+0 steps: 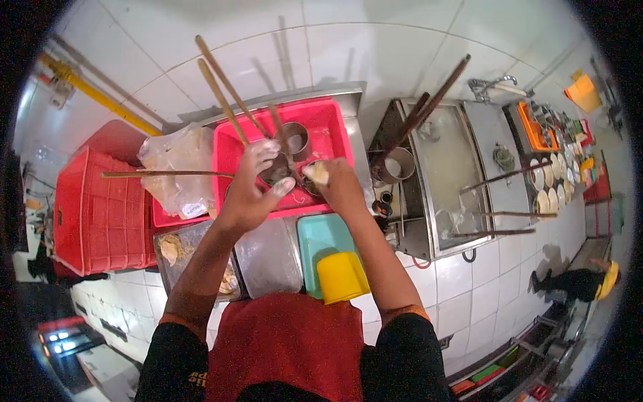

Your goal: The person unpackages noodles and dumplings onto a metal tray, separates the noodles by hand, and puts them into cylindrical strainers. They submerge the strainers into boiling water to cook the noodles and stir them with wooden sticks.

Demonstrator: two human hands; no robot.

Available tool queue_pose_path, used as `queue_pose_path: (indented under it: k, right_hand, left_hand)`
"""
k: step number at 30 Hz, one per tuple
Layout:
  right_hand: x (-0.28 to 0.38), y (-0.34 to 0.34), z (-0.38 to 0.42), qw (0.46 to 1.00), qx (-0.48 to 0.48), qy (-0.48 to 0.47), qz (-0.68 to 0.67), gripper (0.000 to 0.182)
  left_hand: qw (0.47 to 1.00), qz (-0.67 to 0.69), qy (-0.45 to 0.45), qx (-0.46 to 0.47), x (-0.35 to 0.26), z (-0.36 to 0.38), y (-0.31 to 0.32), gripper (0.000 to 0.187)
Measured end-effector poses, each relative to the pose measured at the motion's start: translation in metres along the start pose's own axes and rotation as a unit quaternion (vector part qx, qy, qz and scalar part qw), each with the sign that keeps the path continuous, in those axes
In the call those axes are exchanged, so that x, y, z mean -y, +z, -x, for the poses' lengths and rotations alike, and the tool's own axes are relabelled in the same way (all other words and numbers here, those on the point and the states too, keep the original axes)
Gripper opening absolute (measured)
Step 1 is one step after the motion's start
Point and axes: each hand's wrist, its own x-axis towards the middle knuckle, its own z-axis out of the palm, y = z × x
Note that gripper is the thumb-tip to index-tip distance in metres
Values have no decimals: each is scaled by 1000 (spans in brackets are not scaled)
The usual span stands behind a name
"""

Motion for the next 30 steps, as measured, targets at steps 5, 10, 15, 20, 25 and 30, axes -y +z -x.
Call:
queue_pose_path:
  k: [5, 10, 15, 20, 25, 30]
  right_hand:
    - [-31, 31, -7, 989, 64, -92, 98, 26]
    - [-2, -5, -14, 990, 91, 88, 60, 19]
    - [59, -24, 26, 928, 345, 48, 133, 25]
    - [142, 27, 62, 874, 465, -13, -137, 18]
    - [236, 128, 85, 842, 502, -89, -179, 25]
    - [275, 278, 100, 827, 492, 70, -263, 71]
  left_hand:
    - [995, -79, -53, 25, 28, 83, -87, 42]
    - [953, -100, -228, -174, 123, 185, -166, 41]
    - [858, -298, -246, -339, 217, 295, -272, 57]
    - [855, -462, -209, -108, 236, 299, -304, 76]
    - [842, -407, -289, -204, 304, 323, -296, 75]
    - [875, -334, -267, -228, 290, 324, -289, 70]
